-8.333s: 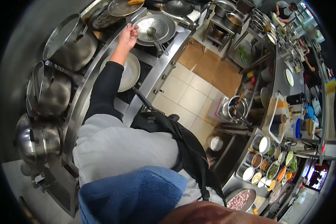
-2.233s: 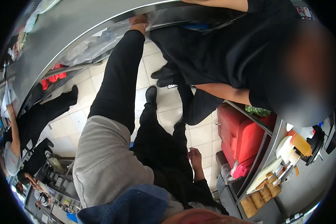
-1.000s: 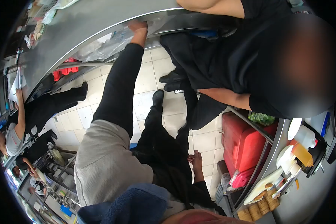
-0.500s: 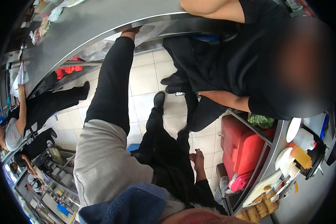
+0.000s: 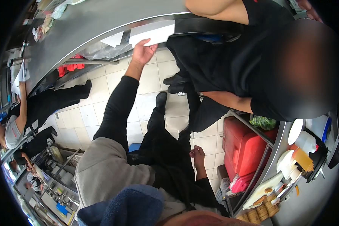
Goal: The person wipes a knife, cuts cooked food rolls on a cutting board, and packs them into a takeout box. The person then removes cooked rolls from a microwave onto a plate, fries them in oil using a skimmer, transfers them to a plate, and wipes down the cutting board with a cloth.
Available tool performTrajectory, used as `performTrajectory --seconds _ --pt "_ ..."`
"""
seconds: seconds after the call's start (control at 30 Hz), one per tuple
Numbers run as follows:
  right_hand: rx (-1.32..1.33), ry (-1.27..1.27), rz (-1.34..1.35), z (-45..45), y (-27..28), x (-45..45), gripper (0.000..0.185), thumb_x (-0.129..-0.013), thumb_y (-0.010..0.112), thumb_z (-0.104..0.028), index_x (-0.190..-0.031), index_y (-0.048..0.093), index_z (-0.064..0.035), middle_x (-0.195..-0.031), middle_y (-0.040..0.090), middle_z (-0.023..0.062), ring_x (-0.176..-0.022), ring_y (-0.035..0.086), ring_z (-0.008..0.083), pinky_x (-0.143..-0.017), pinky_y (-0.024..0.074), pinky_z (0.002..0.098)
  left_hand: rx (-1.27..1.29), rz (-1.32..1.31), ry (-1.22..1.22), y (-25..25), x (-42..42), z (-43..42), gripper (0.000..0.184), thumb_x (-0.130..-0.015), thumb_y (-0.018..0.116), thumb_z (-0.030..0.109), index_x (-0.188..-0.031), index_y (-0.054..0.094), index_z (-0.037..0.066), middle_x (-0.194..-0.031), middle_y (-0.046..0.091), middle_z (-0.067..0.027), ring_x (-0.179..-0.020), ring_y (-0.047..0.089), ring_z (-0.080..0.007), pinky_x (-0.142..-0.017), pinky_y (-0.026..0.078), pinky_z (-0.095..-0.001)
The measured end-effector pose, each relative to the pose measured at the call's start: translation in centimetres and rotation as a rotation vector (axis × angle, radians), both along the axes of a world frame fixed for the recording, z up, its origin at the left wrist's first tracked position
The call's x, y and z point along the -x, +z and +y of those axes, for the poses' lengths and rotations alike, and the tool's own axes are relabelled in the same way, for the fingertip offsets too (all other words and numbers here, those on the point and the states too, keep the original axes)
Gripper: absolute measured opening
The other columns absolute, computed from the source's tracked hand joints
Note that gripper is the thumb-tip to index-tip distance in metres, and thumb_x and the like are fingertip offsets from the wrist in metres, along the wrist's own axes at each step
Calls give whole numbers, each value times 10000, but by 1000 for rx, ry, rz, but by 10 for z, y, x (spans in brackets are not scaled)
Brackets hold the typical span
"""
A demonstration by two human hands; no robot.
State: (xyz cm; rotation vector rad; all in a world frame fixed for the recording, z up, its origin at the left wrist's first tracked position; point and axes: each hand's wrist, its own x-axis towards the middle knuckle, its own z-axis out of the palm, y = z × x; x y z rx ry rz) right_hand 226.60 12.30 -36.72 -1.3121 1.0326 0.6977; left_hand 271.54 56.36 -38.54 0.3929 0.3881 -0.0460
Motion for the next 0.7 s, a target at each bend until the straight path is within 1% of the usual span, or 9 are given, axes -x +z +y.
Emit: performTrajectory --seconds 0.17,0.2,0.37,0.47,0.53,0.57,0.6,0.67,0.7 --pt "47 144 -126 27 23 -41 236 -1007 581 -217 -1115 592 -8 -880 645 91 -749 640 147 -683 559 280 -73 164 8 6 74 -25 324 -947 532 4 -1264 478 -44 -1257 582 -174 -1184 584 -320 -1019 500 -468" --pt "21 143 -267 34 28 -53 253 -1005 594 -229 -1108 608 2 -888 649 81 -786 642 142 -699 563 284 -115 209 -5 16 91 -26 343 -948 538 13 -1278 465 -46 -1288 562 -175 -1208 564 -308 -1030 487 -475" --pt "204 369 -718 55 92 -157 192 -1023 563 -173 -1099 642 -15 -858 623 25 -756 566 82 -690 483 241 -231 321 -124 66 174 -6 250 -938 577 55 -1151 545 -73 -1116 588 -146 -999 627 -285 -891 556 -451" --pt "107 357 -873 62 130 -231 237 -983 637 -202 -1112 639 -3 -896 637 20 -799 574 89 -729 482 235 -335 387 -162 106 201 1 235 -931 587 50 -1127 563 -78 -1080 601 -150 -883 654 -278 -799 587 -417" --pt "257 466 -973 76 154 -275 278 -950 687 -221 -1115 641 -2 -914 637 25 -834 578 95 -768 483 248 -432 427 -170 137 217 -1 223 -924 593 47 -1106 572 -80 -1052 609 -145 -823 663 -268 -737 601 -387" --pt "155 472 -987 87 156 -295 309 -942 698 -226 -1131 629 8 -909 639 37 -832 586 104 -786 492 262 -481 429 -177 148 220 -6 219 -921 596 46 -1094 575 -86 -1027 611 -137 -805 662 -260 -711 603 -372" --pt "91 520 -994 101 168 -312 501 -897 745 -292 -1259 567 6 -1019 654 109 -909 613 153 -844 503 306 -525 429 -187 158 219 -10 215 -918 598 45 -1081 577 -92 -1002 613 -130 -787 661 -252 -685 605 -358" --pt "297 644 -1054 128 174 -337 714 -857 791 -299 -1409 447 -6 -1181 632 157 -1002 602 167 -886 502 303 -556 391 -209 172 219 -15 232 -911 618 66 -1082 581 -86 -967 623 -114 -778 663 -232 -659 598 -336" --pt "275 674 -1070 139 182 -345 877 -808 827 -327 -1475 356 -9 -1298 576 235 -1088 606 240 -943 496 344 -567 379 -219 177 222 -18 241 -908 628 76 -1083 583 -83 -950 628 -106 -774 664 -222 -646 594 -325"
